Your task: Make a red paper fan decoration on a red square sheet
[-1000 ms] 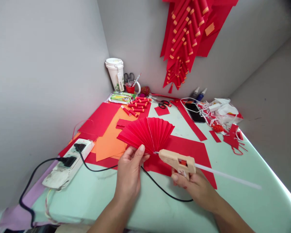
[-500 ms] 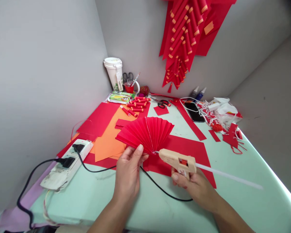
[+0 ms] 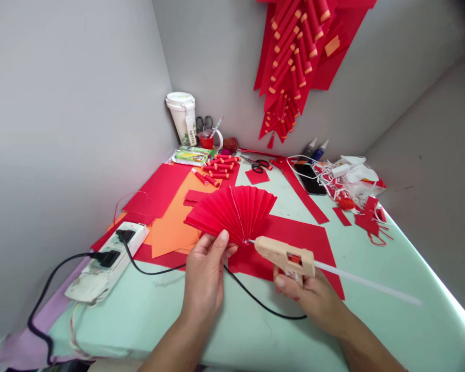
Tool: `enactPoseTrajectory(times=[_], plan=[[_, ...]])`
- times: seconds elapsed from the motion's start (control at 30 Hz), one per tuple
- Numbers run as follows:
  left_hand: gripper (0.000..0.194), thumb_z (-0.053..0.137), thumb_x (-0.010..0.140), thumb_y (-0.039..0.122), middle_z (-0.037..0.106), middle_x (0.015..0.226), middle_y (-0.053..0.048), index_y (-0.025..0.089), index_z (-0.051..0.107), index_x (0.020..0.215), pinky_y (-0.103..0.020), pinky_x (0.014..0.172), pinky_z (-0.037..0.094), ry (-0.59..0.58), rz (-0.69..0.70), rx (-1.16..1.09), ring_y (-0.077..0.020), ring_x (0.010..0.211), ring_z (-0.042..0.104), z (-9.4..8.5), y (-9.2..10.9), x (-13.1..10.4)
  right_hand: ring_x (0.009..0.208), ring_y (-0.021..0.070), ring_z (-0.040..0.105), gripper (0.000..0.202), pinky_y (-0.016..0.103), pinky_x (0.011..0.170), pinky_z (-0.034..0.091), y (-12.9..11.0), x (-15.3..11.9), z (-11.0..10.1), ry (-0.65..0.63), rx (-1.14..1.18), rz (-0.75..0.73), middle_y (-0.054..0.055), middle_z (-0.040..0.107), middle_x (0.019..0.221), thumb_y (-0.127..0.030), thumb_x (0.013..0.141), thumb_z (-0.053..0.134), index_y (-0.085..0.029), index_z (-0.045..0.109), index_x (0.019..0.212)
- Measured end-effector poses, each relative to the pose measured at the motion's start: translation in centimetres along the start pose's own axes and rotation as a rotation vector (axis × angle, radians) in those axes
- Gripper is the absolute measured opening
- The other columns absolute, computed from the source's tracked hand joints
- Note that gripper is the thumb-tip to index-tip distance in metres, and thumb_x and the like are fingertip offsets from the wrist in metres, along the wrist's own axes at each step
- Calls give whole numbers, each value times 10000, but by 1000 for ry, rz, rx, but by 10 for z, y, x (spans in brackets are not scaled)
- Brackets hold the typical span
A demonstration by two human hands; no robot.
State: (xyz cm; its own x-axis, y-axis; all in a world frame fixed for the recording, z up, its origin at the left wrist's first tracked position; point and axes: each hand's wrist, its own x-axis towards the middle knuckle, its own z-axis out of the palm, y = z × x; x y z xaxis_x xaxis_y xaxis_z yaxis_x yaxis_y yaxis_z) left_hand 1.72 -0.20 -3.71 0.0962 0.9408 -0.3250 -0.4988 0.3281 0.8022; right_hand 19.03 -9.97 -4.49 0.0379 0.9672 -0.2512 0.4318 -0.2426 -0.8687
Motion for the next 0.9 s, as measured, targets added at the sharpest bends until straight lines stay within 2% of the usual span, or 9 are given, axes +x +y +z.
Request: enactPoseTrajectory(times=[0.17, 0.3, 0.4, 0.5, 0.63, 0.73, 0.83, 0.9], plan=[[246, 822, 688, 281, 657, 759, 15, 141, 674, 827, -205, 678, 545, 28, -7, -30, -87, 663, 619, -1, 1, 0, 687, 164, 449, 340, 292, 661, 406, -3, -2, -1, -35, -55, 142, 4, 497, 741, -533, 918, 467, -223, 527, 794], [246, 832, 675, 279, 660, 726, 10, 139, 669, 794, -218, 688, 557, 74, 9, -56, -96, 660, 632, -2, 2, 1, 687, 173, 472, 364, 303, 669, 415, 0, -1, -2, -23, -31, 155, 5, 521, 735, -566, 907, 472, -233, 572, 799], [230, 832, 676, 270, 661, 725, 8, 141, 663, 762, -224, 702, 562, 102, 68, -79, -102, 681, 640, -2, 5, 2, 716, 182, 508, 349, 303, 669, 433, 10, 5, 1, 60, 83, 112, 7, 555, 762, -575, 876, 533, -249, 635, 947], [199, 821, 692, 253, 660, 737, 14, 146, 679, 780, -230, 721, 568, 133, 166, -107, -96, 697, 640, -4, 13, 2, 660, 164, 541, 404, 281, 615, 441, 10, 10, 3, 84, 351, 57, 12, 575, 718, -570, 889, 530, -204, 636, 1024], [158, 795, 729, 233, 662, 765, 24, 167, 687, 823, -251, 731, 574, 145, 328, -110, -98, 713, 643, -11, 32, 2, 481, 102, 514, 468, 229, 486, 409, -15, 17, -1, 93, 639, 52, 20, 608, 666, -598, 921, 463, -155, 615, 927], [135, 780, 749, 229, 663, 775, 30, 179, 686, 833, -249, 734, 569, 164, 432, -105, -101, 731, 647, -18, 48, -1, 442, 86, 522, 448, 204, 443, 430, -42, 30, -8, 147, 775, 86, 3, 612, 666, -611, 887, 522, -169, 593, 911], [124, 777, 753, 238, 663, 771, 32, 180, 684, 811, -251, 746, 565, 194, 484, -106, -105, 744, 649, -23, 60, -7, 530, 100, 590, 403, 195, 482, 512, -64, 61, -11, 206, 852, 89, -5, 602, 701, -587, 850, 600, -184, 584, 851], [118, 777, 754, 237, 665, 761, 29, 179, 681, 792, -251, 736, 568, 208, 503, -106, -107, 737, 651, -26, 65, -12, 589, 122, 631, 400, 216, 547, 562, -76, 90, -8, 178, 871, 87, -3, 583, 677, -579, 873, 569, -182, 590, 830]])
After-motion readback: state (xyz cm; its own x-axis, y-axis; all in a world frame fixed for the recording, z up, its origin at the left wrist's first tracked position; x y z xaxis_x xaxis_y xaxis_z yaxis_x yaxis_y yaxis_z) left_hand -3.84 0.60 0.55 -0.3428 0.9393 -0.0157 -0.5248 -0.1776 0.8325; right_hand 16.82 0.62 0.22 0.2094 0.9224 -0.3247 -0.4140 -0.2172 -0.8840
